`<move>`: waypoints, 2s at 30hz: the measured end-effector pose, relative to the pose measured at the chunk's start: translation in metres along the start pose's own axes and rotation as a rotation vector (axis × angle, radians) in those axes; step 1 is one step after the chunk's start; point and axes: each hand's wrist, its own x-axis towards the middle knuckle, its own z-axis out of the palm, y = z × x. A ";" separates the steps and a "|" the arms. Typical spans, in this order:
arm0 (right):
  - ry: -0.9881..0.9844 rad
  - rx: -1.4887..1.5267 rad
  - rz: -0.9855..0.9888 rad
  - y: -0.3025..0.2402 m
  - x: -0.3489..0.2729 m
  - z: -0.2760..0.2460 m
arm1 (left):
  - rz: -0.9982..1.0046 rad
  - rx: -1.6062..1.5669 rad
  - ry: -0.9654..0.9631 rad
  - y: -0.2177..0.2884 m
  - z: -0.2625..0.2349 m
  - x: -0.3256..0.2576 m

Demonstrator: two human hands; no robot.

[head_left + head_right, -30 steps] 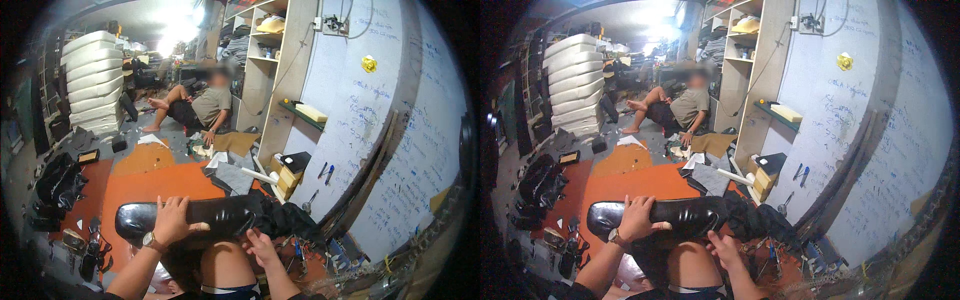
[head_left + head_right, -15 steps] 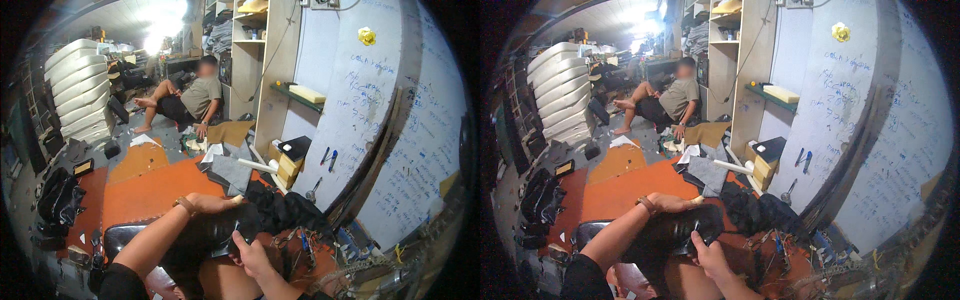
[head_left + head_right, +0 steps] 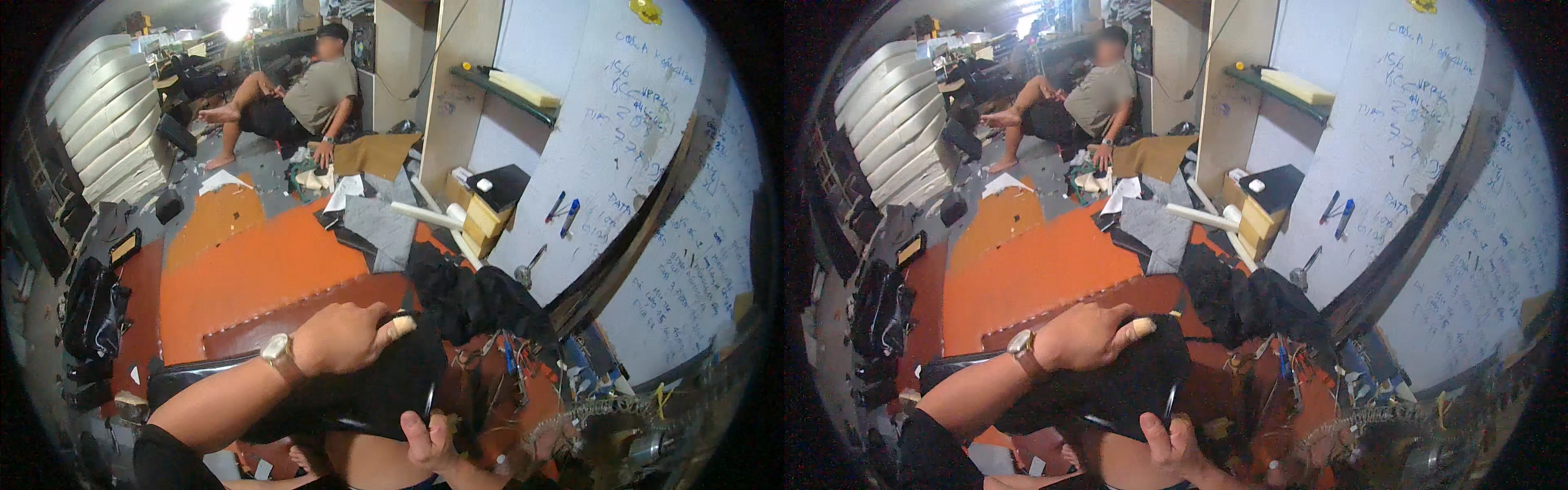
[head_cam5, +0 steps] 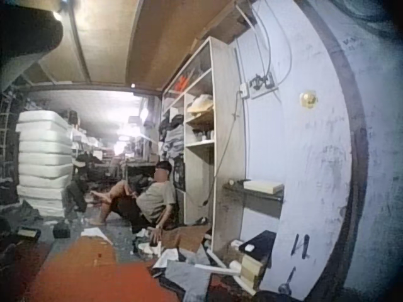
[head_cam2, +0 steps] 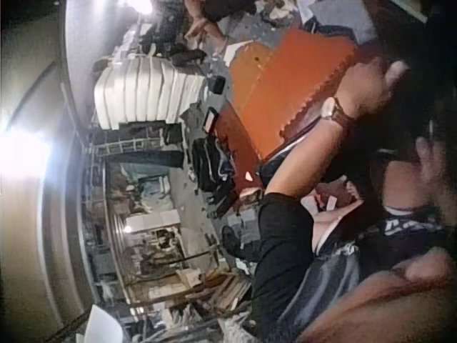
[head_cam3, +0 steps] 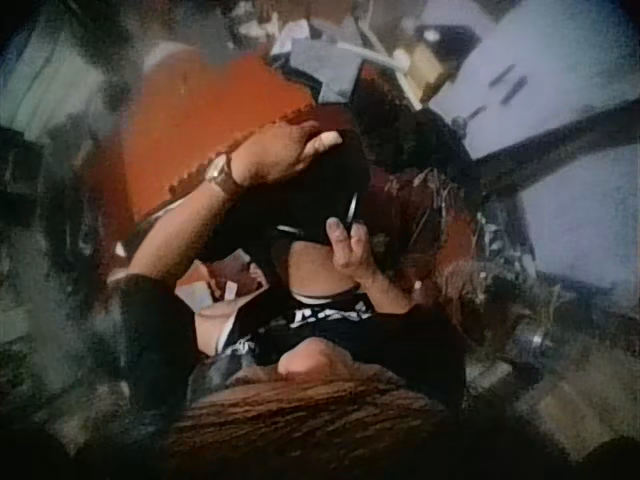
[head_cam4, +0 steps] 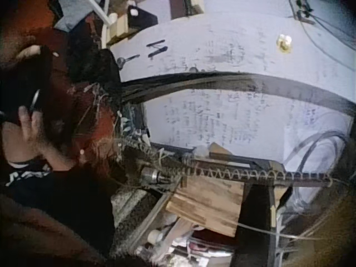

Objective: The person reupholsters a black cushion by stretching and stapling black fabric onto a cushion frame. They repeatedly smooth the fabric, pull it taut, and use a staple gun to secure the edges while sitting on the floor.

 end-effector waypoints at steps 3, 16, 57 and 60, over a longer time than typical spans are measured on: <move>0.039 -0.072 -0.056 0.001 0.002 -0.005 | -0.096 0.037 0.131 0.022 0.007 -0.014; 0.062 0.305 0.025 0.031 0.011 0.029 | 0.316 0.343 0.476 0.034 -0.020 -0.025; -0.340 -0.697 1.138 0.200 -0.208 0.066 | -0.262 0.326 0.648 -0.021 0.000 0.044; -0.523 -0.576 1.325 0.215 -0.193 0.058 | -0.253 0.318 0.665 -0.022 0.003 0.044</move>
